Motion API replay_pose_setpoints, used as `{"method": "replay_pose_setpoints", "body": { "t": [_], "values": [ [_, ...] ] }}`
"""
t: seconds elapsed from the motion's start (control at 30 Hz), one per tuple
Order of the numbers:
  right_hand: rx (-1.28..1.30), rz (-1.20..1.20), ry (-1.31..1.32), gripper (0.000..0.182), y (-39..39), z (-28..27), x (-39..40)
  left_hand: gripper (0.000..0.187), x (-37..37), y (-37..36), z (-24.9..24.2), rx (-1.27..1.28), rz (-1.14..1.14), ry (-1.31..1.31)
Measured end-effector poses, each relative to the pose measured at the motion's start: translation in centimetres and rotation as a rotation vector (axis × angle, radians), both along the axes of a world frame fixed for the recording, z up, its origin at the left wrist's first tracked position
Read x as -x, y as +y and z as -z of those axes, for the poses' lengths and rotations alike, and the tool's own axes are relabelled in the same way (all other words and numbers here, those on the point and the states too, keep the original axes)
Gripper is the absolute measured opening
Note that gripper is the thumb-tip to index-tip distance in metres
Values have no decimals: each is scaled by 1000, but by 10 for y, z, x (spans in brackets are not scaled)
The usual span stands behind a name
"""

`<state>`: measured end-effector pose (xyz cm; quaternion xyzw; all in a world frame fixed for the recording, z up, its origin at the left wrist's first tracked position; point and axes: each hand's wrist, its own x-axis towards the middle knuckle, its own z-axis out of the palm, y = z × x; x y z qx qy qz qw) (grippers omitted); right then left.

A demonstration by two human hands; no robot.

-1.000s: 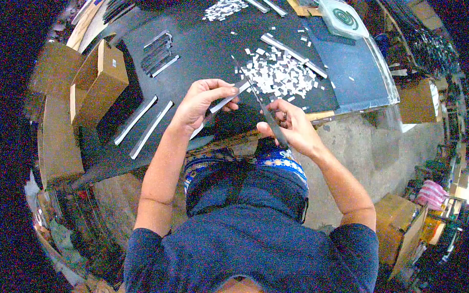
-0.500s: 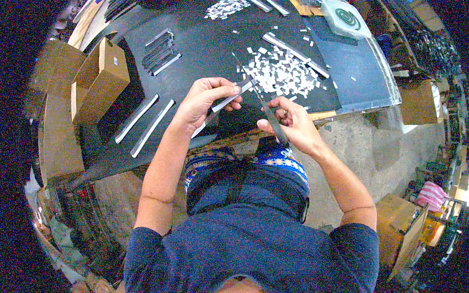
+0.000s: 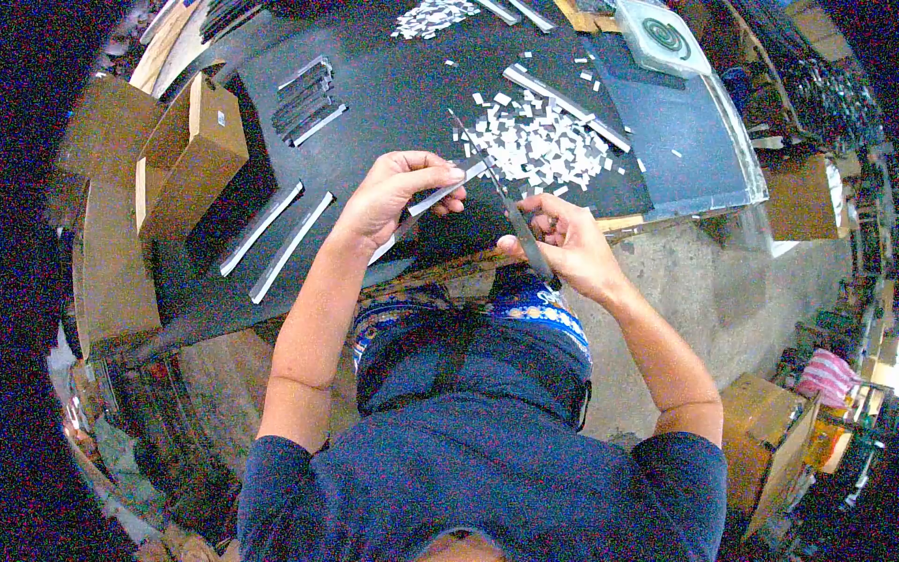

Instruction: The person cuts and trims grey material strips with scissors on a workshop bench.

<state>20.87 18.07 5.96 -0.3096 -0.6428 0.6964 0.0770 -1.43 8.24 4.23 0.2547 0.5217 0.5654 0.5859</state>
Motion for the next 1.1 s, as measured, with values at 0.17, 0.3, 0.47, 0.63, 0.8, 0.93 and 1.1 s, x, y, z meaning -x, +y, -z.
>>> {"method": "replay_pose_setpoints", "body": {
  "t": [0.17, 0.3, 0.47, 0.63, 0.8, 0.93, 1.1],
  "values": [
    [29, -17, -30, 37, 1, -3, -2, 16, 0, 2, 1, 10, 2, 11],
    [45, -21, -50, 38, 2, 8, -5, 18, 3, 7, 11, 37, 36, -16],
    [57, 33, -40, 40, 7, 17, 3, 17, 4, 8, 11, 72, 37, -16],
    [-24, 186, 165, 49, 10, 3, 32, 20, -7, 2, 2, 11, 44, 97],
    [-91, 289, 311, 51, 5, -2, 57, 18, -8, 0, -9, -32, -67, 127],
    [-66, 353, 374, 50, 1, -3, 62, 18, -10, -5, -14, -65, -103, 184],
    [-111, 323, 403, 49, 4, -6, 63, 18, -9, -6, -15, -100, -82, 166]
  ]
}}
